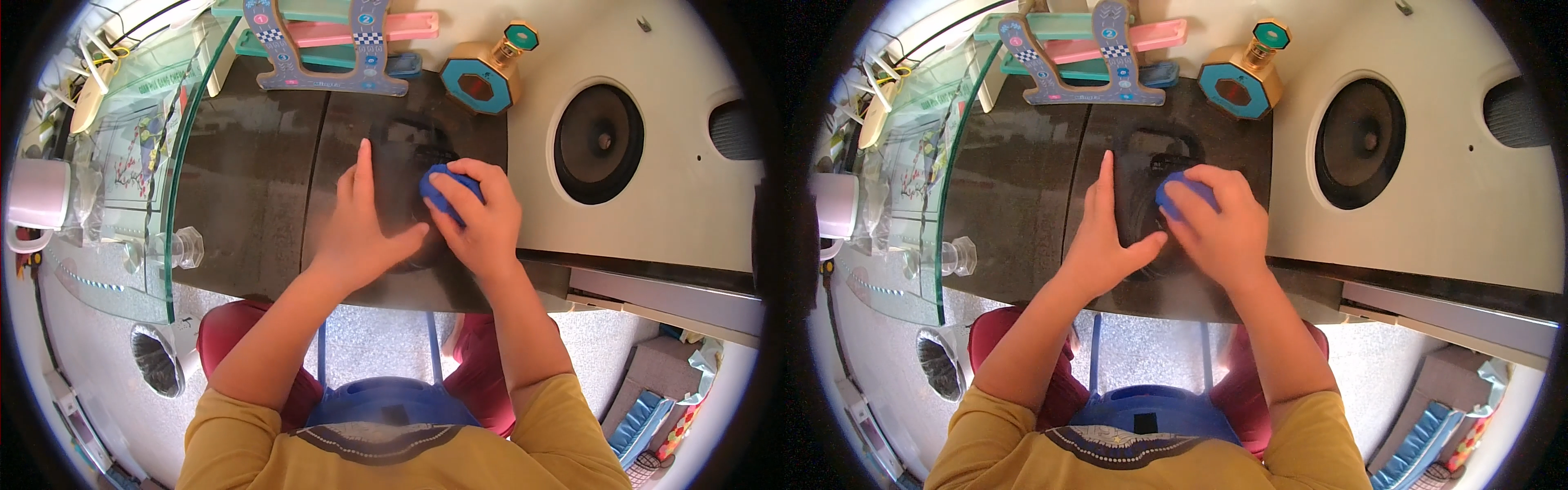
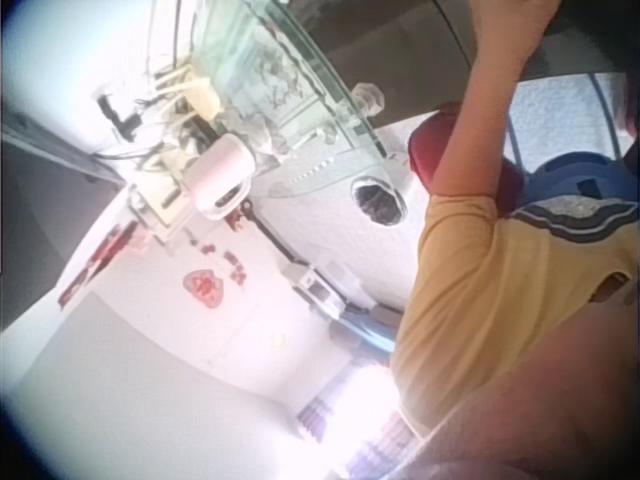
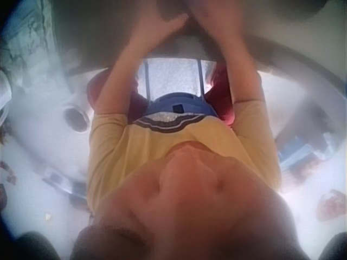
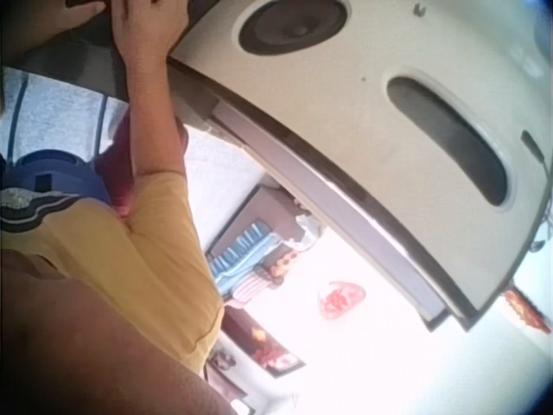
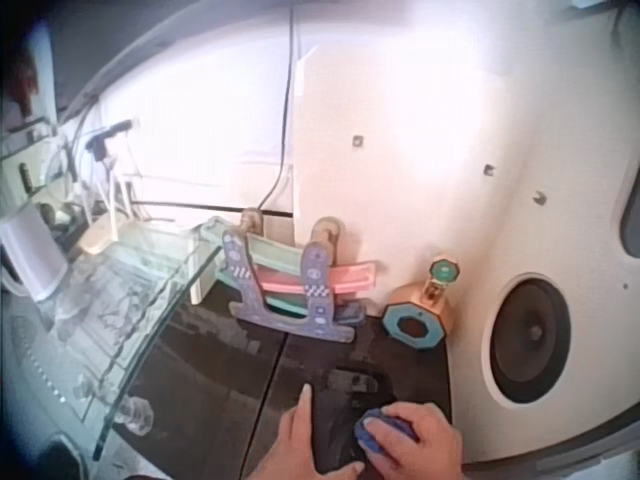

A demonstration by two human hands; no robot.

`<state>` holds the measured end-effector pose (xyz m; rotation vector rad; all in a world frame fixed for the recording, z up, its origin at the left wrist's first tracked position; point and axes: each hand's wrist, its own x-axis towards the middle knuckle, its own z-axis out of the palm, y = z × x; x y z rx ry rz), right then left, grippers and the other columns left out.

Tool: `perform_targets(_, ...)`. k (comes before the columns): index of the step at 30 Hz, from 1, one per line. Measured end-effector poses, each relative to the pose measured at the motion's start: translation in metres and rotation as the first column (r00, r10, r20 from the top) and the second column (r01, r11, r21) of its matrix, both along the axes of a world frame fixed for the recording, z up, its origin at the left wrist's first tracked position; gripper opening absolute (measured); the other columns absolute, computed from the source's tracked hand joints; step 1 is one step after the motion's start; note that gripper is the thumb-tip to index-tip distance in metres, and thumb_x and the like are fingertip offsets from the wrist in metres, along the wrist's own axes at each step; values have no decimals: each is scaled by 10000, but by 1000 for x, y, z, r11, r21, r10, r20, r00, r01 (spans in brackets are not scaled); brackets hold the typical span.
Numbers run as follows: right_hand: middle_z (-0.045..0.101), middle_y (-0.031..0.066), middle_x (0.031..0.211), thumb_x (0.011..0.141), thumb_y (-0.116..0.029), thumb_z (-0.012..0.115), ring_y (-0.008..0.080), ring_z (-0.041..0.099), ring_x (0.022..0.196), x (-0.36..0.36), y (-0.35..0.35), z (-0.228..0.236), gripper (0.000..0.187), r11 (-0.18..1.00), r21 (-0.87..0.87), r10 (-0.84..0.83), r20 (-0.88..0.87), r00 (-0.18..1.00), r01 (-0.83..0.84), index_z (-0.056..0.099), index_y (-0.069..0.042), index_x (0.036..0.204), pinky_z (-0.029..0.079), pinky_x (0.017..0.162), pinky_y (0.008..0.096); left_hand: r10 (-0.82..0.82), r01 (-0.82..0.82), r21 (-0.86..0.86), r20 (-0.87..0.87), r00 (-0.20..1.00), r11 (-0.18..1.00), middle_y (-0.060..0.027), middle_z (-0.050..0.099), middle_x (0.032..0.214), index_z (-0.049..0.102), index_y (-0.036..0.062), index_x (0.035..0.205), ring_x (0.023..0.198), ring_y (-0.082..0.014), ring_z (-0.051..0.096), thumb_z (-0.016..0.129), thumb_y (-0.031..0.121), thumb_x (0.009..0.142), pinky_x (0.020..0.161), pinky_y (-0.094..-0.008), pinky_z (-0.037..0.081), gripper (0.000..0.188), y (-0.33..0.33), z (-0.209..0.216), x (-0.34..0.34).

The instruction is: The person wipes down a table with a cloth, moves items on the surface, and cleans a toy track and a portable speaker using the cloth.

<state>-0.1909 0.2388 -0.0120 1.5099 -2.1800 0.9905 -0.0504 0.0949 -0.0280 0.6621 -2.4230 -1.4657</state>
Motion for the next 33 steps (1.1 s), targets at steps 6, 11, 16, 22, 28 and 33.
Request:
perform_targets(6, 671, 68, 1153, 713, -94, 882, 305, 675, 997, -6, 8, 8, 396, 992, -27, -120, 13, 993, 120, 766, -185, 1081, 586, 798, 397, -49, 50, -88, 21, 999, 995, -311, 321, 1538, 12, 72, 1681, 1386, -487, 453, 867, 279, 769, 1128, -485, 444, 1268, 18, 14, -6)
perform_targets(11, 677, 54, 1153, 719, -142, 879, 293, 669, 982, 3, 13, 13, 379, 998, -18, -54, -65, 996, 53, 775, -200, 1079, 579, 774, 383, -52, 54, -94, 20, 998, 994, -314, 321, 1536, 15, 65, 1679, 1384, -492, 449, 873, 287, 764, 1133, -484, 440, 1274, 24, 8, -6)
perform_targets(16, 675, 51, 1155, 723, -126, 887, 282, 670, 997, -3, 13, 14, 376, 999, -20, -48, -5, 999, 48, 780, -200, 1075, 578, 804, 377, -69, 67, -120, -9, 998, 990, -309, 323, 1538, 15, 63, 1678, 1392, -488, 439, 874, 291, 764, 1139, -484, 433, 1275, 24, 10, -4)
perform_targets(22, 662, 68, 1171, 740, -109, 883, 297, 670, 1003, -12, 11, 1, 368, 991, -44, -122, 51, 991, 124, 779, -187, 1084, 578, 819, 387, -47, 48, -67, 20, 999, 997, -309, 325, 1539, 19, 75, 1684, 1407, -481, 418, 872, 262, 767, 1151, -495, 417, 1265, 21, 5, -6)
perform_targets(28, 658, 75, 1155, 803, -120, 856, 305, 676, 1005, -15, 9, -2, 294, 991, 52, -133, 149, 980, 127, 766, -160, 1080, 577, 822, 400, 63, -53, 133, -68, 996, 990, -253, 378, 1559, 70, 114, 1699, 1446, -373, 407, 816, 207, 851, 1197, -447, 344, 1134, 13, -5, -3)
perform_targets(33, 661, 83, 1142, 824, -107, 845, 304, 683, 996, -28, 14, -18, 286, 980, 89, -197, 272, 942, 179, 755, -140, 1094, 578, 819, 390, 123, -102, 186, -105, 987, 977, -228, 404, 1567, 142, 119, 1698, 1426, -317, 445, 770, 174, 907, 1184, -402, 360, 1011, 7, -23, -7)
